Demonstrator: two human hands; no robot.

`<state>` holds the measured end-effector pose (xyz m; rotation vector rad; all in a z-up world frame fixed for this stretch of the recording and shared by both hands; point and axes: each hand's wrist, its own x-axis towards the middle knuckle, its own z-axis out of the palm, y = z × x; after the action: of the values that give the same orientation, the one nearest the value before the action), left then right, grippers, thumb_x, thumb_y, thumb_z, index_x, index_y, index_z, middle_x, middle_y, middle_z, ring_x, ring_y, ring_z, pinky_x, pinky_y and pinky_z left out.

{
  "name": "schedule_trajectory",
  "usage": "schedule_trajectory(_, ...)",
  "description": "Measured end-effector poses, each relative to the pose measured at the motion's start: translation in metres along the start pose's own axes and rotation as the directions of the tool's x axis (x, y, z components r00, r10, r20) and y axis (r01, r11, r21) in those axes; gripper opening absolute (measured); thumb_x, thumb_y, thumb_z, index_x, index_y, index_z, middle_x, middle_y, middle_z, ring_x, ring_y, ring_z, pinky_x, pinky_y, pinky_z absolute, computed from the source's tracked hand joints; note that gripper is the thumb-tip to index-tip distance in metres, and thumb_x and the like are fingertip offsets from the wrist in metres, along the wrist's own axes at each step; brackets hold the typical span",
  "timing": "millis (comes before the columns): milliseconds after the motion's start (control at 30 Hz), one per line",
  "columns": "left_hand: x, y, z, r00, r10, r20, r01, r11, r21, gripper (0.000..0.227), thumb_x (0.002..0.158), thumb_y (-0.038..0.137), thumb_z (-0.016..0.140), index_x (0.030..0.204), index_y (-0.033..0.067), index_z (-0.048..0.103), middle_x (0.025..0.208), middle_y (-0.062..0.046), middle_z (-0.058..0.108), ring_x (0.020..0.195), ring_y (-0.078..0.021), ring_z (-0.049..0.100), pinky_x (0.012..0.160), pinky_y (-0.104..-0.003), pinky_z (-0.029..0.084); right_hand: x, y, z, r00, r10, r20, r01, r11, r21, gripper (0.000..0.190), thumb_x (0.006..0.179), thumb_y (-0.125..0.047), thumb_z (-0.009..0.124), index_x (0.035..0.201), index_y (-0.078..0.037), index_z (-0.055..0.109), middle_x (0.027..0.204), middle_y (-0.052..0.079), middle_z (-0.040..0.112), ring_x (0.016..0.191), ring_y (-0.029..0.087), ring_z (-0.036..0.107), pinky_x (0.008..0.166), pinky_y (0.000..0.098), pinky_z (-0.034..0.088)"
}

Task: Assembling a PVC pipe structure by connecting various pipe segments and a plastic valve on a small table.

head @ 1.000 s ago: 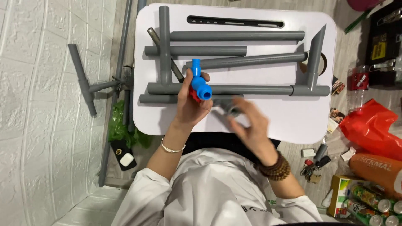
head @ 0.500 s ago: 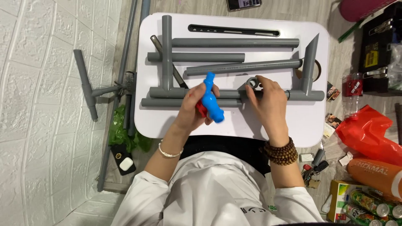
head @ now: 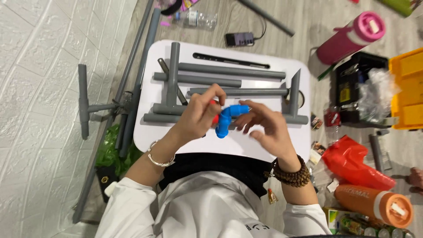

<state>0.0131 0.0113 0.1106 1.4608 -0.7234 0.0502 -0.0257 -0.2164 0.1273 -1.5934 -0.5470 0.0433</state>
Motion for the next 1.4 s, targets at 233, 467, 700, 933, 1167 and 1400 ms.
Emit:
schedule_trajectory(233, -0.007, 0.017, 0.013, 0.945, 0.326, 0.010, -0.306, 0.879, 0.365, 0.062, 0.094, 0.077, 0.042, 0.095, 0.0167, 0.057, 0.052, 0.004, 0.055, 0.043, -0.0145, 0.060, 0.051, -0.023, 0.053, 0.002, -0.019, 0.020, 0.980, -0.189, 0.062, 0.198, 0.954, -0.225, 0.056, 0.071, -0.012, 0.095, 0.117, 0.009, 0.072, 0.087, 0.020, 0.078, 0.074, 0.034, 0.078, 0.066, 0.0412, 0.064)
schedule_trajectory(467, -0.020, 0.025, 0.021, 0.832, 0.553, -0.051, -0.460, 0.738, 0.494, 0.052, 0.108, 0.054, 0.043, 0.107, 0.0091, 0.068, 0.057, 0.002, 0.053, 0.044, -0.0162, 0.057, 0.050, -0.027, 0.053, -0.027, 0.015, 0.030, 0.954, -0.301, -0.014, 0.296, 0.945, -0.135, 0.050, 0.079, -0.013, 0.089, 0.116, 0.010, 0.065, 0.095, 0.020, 0.073, 0.080, 0.029, 0.073, 0.072, 0.0406, 0.060)
schedule_trajectory(700, -0.028, 0.020, 0.030, 0.843, 0.534, -0.057, -0.458, 0.771, 0.443, 0.039, 0.109, 0.041, 0.052, 0.100, 0.0063, 0.068, 0.051, 0.003, 0.049, 0.038, -0.0155, 0.054, 0.046, -0.024, 0.051, -0.041, 0.022, 0.036, 0.936, -0.341, -0.086, 0.313, 0.919, -0.238, 0.054, 0.071, -0.021, 0.098, 0.110, 0.004, 0.071, 0.081, 0.013, 0.075, 0.063, 0.022, 0.072, 0.062, 0.0318, 0.060)
schedule_trajectory(933, -0.033, 0.021, 0.048, 0.921, 0.379, -0.089, -0.302, 0.841, 0.449, 0.031, 0.111, 0.031, 0.046, 0.096, 0.0087, 0.063, 0.046, 0.003, 0.041, 0.034, -0.0138, 0.051, 0.044, -0.021, 0.049, -0.056, 0.069, 0.029, 0.879, -0.435, -0.197, 0.435, 0.899, -0.043, 0.046, 0.078, -0.016, 0.092, 0.099, 0.011, 0.062, 0.066, 0.016, 0.059, 0.048, 0.016, 0.046, 0.046, 0.0323, 0.046)
schedule_trajectory(1167, -0.038, 0.007, 0.051, 0.942, 0.322, -0.089, -0.260, 0.873, 0.414, 0.026, 0.109, 0.026, 0.051, 0.094, 0.0076, 0.062, 0.046, 0.001, 0.045, 0.033, -0.0148, 0.052, 0.043, -0.021, 0.050, -0.043, 0.045, 0.036, 0.903, -0.396, -0.169, 0.406, 0.913, 0.034, 0.036, 0.081, -0.009, 0.086, 0.099, 0.012, 0.063, 0.052, 0.009, 0.052, 0.039, 0.012, 0.040, 0.040, 0.0281, 0.039)
schedule_trajectory(1400, -0.034, 0.020, 0.052, 0.984, 0.149, -0.095, -0.108, 0.933, 0.342, 0.026, 0.110, 0.023, 0.050, 0.090, 0.0088, 0.059, 0.044, -0.001, 0.046, 0.032, -0.0134, 0.051, 0.040, -0.021, 0.047, -0.049, 0.058, 0.036, 0.902, -0.384, -0.195, 0.394, 0.919, 0.012, 0.034, 0.085, -0.009, 0.083, 0.102, 0.012, 0.062, 0.048, 0.006, 0.048, 0.036, 0.009, 0.037, 0.040, 0.0241, 0.038)
